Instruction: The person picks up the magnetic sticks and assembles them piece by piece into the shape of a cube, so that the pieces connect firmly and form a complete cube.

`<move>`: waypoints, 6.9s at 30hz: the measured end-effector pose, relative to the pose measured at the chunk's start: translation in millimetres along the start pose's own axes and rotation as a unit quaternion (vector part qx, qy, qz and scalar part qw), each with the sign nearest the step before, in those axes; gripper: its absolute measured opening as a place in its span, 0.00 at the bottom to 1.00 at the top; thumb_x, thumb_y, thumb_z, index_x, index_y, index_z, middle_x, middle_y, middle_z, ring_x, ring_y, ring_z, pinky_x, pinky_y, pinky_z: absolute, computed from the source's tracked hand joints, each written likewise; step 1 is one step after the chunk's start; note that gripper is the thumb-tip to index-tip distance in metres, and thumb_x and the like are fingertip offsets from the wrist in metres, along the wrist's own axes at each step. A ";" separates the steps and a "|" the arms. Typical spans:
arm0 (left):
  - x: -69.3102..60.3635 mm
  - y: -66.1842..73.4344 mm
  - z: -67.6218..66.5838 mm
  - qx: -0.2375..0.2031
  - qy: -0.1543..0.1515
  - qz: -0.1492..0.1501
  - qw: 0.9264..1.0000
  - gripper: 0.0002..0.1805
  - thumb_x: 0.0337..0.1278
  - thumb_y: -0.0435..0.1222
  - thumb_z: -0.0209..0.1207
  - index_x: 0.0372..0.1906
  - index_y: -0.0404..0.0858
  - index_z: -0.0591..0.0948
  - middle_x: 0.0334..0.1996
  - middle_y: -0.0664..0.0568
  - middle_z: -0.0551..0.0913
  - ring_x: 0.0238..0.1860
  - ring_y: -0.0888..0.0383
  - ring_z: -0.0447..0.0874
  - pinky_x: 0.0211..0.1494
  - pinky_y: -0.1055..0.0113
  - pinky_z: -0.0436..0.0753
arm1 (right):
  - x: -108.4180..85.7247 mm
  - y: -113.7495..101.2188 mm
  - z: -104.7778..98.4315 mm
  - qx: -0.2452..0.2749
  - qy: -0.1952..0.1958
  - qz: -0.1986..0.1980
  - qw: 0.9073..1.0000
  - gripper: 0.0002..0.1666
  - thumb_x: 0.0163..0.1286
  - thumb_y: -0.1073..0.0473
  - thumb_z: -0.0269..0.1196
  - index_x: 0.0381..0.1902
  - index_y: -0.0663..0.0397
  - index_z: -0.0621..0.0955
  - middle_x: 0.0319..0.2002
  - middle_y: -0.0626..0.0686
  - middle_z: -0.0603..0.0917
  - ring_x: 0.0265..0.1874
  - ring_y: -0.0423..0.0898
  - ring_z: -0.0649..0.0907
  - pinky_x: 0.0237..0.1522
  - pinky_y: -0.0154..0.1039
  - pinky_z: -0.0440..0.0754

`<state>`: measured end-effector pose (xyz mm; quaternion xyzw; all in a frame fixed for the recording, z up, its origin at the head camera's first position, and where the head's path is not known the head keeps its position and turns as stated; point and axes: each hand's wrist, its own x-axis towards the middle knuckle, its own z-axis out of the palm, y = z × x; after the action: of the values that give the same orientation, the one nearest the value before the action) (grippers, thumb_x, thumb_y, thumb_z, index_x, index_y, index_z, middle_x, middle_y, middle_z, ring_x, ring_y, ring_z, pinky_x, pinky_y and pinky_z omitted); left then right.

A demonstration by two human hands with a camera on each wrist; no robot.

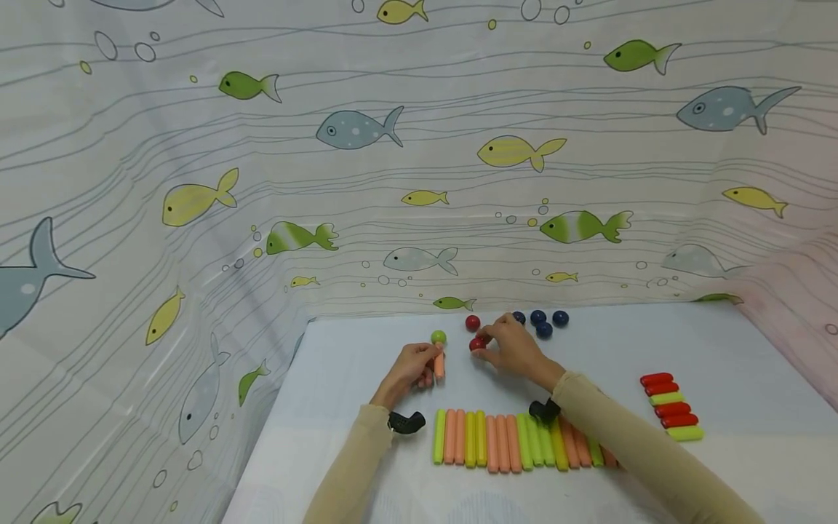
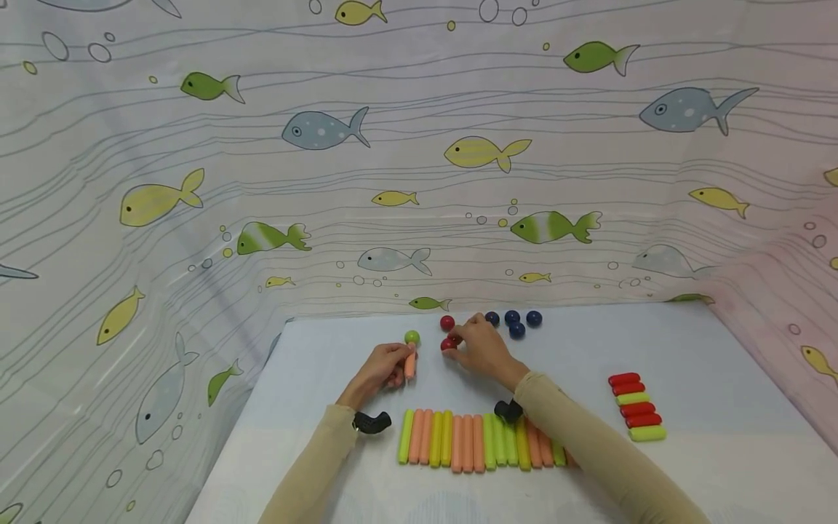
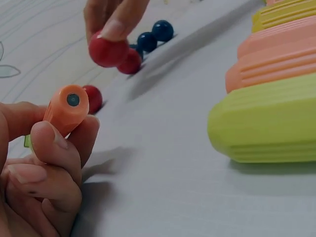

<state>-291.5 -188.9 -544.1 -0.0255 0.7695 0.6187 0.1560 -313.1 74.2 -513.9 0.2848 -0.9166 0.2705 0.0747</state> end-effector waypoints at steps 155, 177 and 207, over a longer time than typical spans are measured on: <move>4.4 -1.4 7.1 0.098 0.107 0.047 0.988 0.17 0.73 0.47 0.62 0.36 0.35 0.85 0.14 0.56 0.81 0.09 0.66 0.68 0.13 0.74 0.68 | 16.4 4.1 28.9 0.248 -0.009 0.169 0.954 0.18 0.74 0.69 0.65 0.60 0.61 0.84 0.57 0.66 0.85 0.20 0.42 0.84 0.25 0.33 0.82; 34.1 2.5 6.3 0.337 0.115 0.192 0.915 0.14 0.62 0.45 0.70 0.51 0.47 0.91 0.49 0.48 0.83 0.48 0.53 0.81 0.51 0.57 0.79 | 19.2 8.7 22.6 0.197 -0.029 0.145 0.969 0.17 0.72 0.66 0.68 0.58 0.57 0.85 0.57 0.63 0.86 0.18 0.41 0.83 0.22 0.35 0.81; 34.7 -8.8 2.1 0.261 0.122 0.179 0.941 0.13 0.63 0.45 0.72 0.50 0.48 0.91 0.42 0.50 0.83 0.37 0.58 0.73 0.42 0.66 0.70 | 56.6 26.6 1.5 0.013 -0.061 0.109 0.992 0.17 0.73 0.56 0.70 0.57 0.56 0.87 0.50 0.57 0.91 0.52 0.55 0.87 0.58 0.55 0.84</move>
<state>-321.9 -183.6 -562.3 0.0789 0.9091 0.4058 -0.0510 -374.8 64.5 -510.8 0.2005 -0.9413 0.2712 -0.0152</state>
